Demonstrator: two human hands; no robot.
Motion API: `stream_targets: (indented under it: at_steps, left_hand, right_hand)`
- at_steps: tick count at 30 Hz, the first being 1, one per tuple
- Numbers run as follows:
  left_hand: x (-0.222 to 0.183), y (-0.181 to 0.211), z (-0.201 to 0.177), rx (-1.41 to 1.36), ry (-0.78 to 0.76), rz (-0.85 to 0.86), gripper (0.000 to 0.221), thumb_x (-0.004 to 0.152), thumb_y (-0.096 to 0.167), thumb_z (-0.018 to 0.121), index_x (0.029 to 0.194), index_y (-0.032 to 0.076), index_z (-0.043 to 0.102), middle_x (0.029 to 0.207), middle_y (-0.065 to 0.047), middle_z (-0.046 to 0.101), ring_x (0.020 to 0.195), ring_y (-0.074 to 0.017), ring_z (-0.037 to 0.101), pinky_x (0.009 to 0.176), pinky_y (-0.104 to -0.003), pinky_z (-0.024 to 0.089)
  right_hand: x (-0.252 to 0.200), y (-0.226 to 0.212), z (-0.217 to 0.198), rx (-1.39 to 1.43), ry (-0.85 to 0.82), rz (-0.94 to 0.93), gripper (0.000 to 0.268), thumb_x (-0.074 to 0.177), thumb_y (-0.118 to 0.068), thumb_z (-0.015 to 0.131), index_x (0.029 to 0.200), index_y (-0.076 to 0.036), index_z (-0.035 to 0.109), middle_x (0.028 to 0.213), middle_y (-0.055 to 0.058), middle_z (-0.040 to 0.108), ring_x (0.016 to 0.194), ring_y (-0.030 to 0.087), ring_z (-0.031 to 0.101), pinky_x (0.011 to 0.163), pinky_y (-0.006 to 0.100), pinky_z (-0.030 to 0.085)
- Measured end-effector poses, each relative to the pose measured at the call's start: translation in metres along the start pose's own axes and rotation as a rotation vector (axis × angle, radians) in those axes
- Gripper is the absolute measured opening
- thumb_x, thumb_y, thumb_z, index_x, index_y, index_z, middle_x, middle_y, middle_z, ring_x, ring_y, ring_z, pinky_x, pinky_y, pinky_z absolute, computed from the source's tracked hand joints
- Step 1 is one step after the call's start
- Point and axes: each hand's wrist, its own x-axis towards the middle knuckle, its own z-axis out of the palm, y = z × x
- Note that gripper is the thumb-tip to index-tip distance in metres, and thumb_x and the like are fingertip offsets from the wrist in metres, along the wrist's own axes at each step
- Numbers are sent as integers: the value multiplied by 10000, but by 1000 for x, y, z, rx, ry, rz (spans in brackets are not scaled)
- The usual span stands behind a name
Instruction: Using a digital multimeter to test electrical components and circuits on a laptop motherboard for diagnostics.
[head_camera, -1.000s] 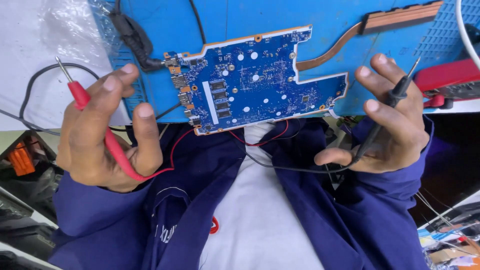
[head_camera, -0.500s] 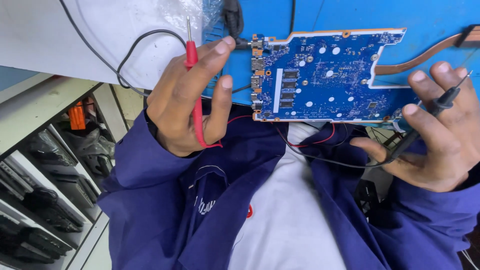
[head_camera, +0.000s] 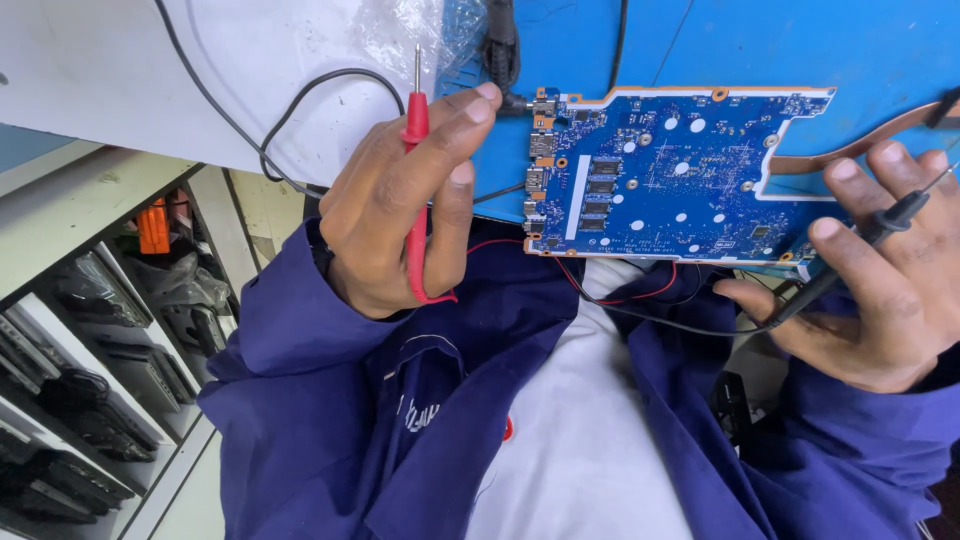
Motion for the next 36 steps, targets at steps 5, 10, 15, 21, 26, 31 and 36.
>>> stream_targets:
  at_steps: [5, 10, 15, 21, 26, 31, 36]
  left_hand:
    - [0, 0, 1, 4, 2, -8, 272, 1140, -26, 520, 1411, -7, 524, 1335, -227, 675, 1164, -400, 801, 939, -427, 689]
    - [0, -1, -1, -31, -18, -13, 263, 1166, 17, 485, 1426, -10, 511, 1349, -237, 663, 1197, -401, 787, 952, -419, 685]
    - [0, -1, -1, -19, -14, -13, 288, 1144, -23, 519, 1431, 3, 516, 1358, -228, 664, 1186, -385, 795, 956, -416, 694]
    - [-1, -2, 0, -12, -8, -14, 304, 1136, -29, 549, 1435, 20, 516, 1350, -226, 677, 1176, -381, 807, 956, -411, 697]
    - [1, -2, -1, -29, -8, -12, 297, 1127, -33, 547, 1421, 8, 526, 1336, -241, 679, 1179, -396, 805, 987, -418, 698]
    - [1, -2, -1, -19, -15, -18, 292, 1135, -19, 545, 1424, 13, 524, 1334, -240, 683, 1180, -388, 802, 993, -414, 698]
    - [0, -2, -1, -18, -13, -21, 307, 1122, -42, 549, 1423, 16, 529, 1336, -234, 682, 1187, -391, 800, 995, -423, 700]
  right_hand:
    - [4, 4, -1, 18, -42, -43, 776, 1007, -233, 918, 1464, 142, 415, 1543, 474, 431, 1562, 574, 244, 1326, 738, 196]
    - [18, 5, -4, 3, -26, -115, 751, 1022, -179, 878, 1496, 136, 388, 1565, 444, 405, 1603, 523, 246, 1289, 777, 384]
    - [7, 2, -1, -15, -18, -66, 730, 997, -189, 913, 1428, 172, 448, 1493, 503, 478, 1522, 612, 323, 1299, 767, 273]
    - [9, 0, 0, -24, -15, -57, 713, 973, -174, 921, 1388, 173, 455, 1448, 515, 500, 1490, 652, 371, 1277, 798, 319]
    - [8, 0, 2, -46, 11, -49, 679, 986, -194, 930, 1347, 183, 497, 1412, 524, 544, 1456, 672, 414, 1271, 793, 315]
    - [7, 2, 1, -34, -22, -60, 725, 996, -200, 914, 1425, 167, 460, 1472, 504, 499, 1501, 638, 355, 1283, 804, 290]
    - [12, 1, -2, -29, -24, -81, 715, 991, -174, 893, 1428, 170, 444, 1496, 483, 456, 1542, 598, 310, 1276, 821, 370]
